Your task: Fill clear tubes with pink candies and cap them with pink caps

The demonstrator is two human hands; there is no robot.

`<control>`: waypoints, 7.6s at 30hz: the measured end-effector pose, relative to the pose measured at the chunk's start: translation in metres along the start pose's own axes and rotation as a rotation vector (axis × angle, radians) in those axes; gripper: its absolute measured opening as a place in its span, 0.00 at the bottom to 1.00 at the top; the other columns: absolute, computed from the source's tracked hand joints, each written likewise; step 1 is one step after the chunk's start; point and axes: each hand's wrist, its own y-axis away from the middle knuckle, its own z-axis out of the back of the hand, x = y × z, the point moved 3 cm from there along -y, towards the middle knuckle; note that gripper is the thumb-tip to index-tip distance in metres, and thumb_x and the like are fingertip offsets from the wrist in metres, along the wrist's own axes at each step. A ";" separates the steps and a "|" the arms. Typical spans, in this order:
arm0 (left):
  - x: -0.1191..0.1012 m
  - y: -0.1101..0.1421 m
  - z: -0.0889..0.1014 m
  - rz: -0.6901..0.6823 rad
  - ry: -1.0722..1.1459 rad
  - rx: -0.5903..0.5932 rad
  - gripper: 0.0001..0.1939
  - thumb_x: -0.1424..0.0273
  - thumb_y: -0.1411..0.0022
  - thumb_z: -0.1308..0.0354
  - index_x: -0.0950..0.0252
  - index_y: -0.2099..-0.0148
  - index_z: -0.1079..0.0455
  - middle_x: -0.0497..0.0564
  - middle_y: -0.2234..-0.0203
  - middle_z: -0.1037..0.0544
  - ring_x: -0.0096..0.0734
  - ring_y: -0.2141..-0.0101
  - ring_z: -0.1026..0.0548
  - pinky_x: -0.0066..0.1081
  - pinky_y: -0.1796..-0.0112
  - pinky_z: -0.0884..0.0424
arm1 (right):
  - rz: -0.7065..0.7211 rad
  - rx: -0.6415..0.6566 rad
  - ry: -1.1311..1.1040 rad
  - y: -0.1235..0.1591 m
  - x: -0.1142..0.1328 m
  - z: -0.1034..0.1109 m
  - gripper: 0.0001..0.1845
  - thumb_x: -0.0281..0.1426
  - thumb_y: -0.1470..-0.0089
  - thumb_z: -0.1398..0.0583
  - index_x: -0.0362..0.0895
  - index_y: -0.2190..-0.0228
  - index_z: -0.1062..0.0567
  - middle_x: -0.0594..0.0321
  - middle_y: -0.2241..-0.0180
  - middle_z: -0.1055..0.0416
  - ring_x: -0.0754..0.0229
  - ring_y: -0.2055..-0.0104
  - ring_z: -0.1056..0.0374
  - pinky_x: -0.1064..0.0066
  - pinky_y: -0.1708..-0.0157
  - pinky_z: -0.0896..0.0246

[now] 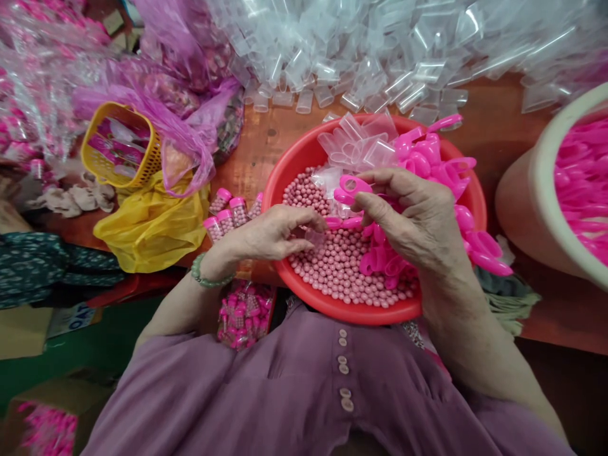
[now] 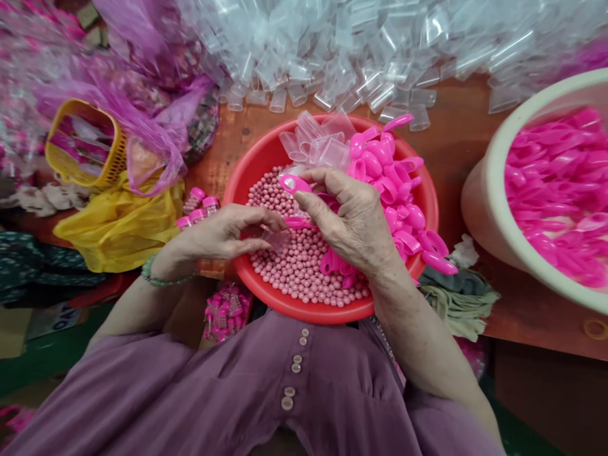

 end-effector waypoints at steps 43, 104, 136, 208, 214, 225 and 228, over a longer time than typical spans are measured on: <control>-0.001 -0.040 -0.031 -0.022 0.127 0.189 0.15 0.78 0.44 0.39 0.67 0.53 0.27 0.53 0.60 0.20 0.33 0.60 0.23 0.31 0.56 0.29 | -0.084 -0.039 -0.072 -0.004 0.000 0.002 0.16 0.49 0.46 0.32 0.53 0.61 0.21 0.65 0.69 0.21 0.59 0.71 0.26 0.63 0.69 0.26; -0.013 -0.011 -0.057 0.042 1.160 -0.117 0.18 0.70 0.52 0.25 0.68 0.65 0.31 0.46 0.72 0.27 0.24 0.70 0.26 0.27 0.66 0.26 | -0.099 0.406 -0.089 -0.001 0.006 -0.018 0.27 0.44 0.57 0.26 0.46 0.78 0.36 0.71 0.76 0.40 0.66 0.72 0.41 0.71 0.73 0.42; 0.001 -0.014 -0.048 0.096 1.417 -0.460 0.36 0.40 0.34 0.53 0.71 0.58 0.26 0.58 0.70 0.19 0.35 0.68 0.20 0.34 0.62 0.23 | -0.096 0.066 -0.227 -0.004 -0.007 -0.005 0.15 0.47 0.43 0.35 0.50 0.61 0.23 0.65 0.68 0.22 0.59 0.62 0.25 0.63 0.54 0.28; -0.008 -0.014 -0.058 -0.045 1.231 -0.441 0.24 0.53 0.47 0.28 0.69 0.66 0.31 0.46 0.74 0.28 0.20 0.74 0.31 0.24 0.70 0.34 | 0.420 0.097 0.290 -0.001 -0.001 -0.031 0.27 0.48 0.46 0.33 0.47 0.50 0.27 0.57 0.59 0.23 0.52 0.59 0.25 0.58 0.57 0.28; -0.004 -0.017 -0.059 0.013 1.272 -0.461 0.26 0.52 0.52 0.26 0.69 0.67 0.29 0.48 0.73 0.25 0.23 0.71 0.28 0.26 0.66 0.33 | 0.726 0.128 0.816 0.002 -0.001 -0.040 0.37 0.41 0.49 0.36 0.36 0.43 0.37 0.43 0.54 0.27 0.41 0.54 0.29 0.48 0.57 0.30; -0.003 -0.014 -0.057 0.003 1.361 -0.390 0.26 0.54 0.56 0.23 0.71 0.70 0.29 0.47 0.77 0.27 0.19 0.75 0.31 0.22 0.70 0.37 | 0.696 0.184 1.070 0.001 0.009 -0.046 0.25 0.40 0.45 0.44 0.38 0.50 0.35 0.49 0.65 0.29 0.45 0.61 0.33 0.54 0.61 0.37; -0.003 -0.013 -0.059 -0.001 1.370 -0.379 0.25 0.55 0.55 0.23 0.71 0.70 0.28 0.47 0.77 0.27 0.19 0.76 0.31 0.22 0.72 0.37 | 0.752 0.137 1.086 0.003 0.013 -0.048 0.23 0.40 0.44 0.44 0.38 0.52 0.34 0.50 0.66 0.29 0.47 0.63 0.34 0.56 0.62 0.37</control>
